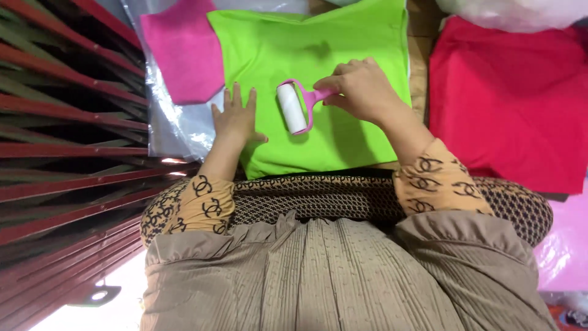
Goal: Using a lint roller to remove debris from various pieces of colored fabric on a workspace.
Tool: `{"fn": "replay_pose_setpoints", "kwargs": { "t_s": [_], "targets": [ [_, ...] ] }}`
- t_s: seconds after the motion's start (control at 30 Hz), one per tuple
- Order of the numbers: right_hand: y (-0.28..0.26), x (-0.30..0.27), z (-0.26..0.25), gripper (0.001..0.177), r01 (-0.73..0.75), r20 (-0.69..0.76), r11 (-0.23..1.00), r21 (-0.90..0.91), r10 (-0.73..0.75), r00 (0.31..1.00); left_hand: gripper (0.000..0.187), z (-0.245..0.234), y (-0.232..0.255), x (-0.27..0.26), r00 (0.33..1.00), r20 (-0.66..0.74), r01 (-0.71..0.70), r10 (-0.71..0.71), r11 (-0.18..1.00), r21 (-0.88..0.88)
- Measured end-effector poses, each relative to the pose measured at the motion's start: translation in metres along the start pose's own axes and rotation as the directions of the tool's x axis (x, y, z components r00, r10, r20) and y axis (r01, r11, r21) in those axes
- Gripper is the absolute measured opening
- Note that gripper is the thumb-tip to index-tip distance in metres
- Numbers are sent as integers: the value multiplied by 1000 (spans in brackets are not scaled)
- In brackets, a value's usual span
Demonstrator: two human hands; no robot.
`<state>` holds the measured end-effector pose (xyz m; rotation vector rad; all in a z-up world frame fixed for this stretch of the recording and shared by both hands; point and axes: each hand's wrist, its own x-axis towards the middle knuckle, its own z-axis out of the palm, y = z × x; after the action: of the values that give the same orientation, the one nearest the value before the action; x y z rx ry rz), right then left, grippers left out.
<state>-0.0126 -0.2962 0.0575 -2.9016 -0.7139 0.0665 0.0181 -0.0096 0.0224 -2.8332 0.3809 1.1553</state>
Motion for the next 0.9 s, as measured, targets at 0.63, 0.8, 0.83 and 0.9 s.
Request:
{"fn": "replay_pose_setpoints", "kwargs": {
  "t_s": [0.63, 0.8, 0.83, 0.9],
  "targets": [
    [7, -85, -11, 23, -158, 55, 987, 33, 156, 986, 121, 24, -6, 9, 977, -198, -92, 74, 992, -84],
    [77, -159, -46, 42, -362, 182, 925, -115, 378, 908, 130, -4, 0, -7, 1000, -6, -10, 10, 999, 32],
    [89, -178, -48, 42, -359, 180, 926, -121, 376, 909, 130, -3, -1, -7, 1000, -11, -11, 11, 1000, 26],
    [116, -215, -53, 45, -417, 144, 795, -439, 521, 841, 128, -3, -1, -7, 1000, -15, -18, 19, 997, 70]
  ]
}}
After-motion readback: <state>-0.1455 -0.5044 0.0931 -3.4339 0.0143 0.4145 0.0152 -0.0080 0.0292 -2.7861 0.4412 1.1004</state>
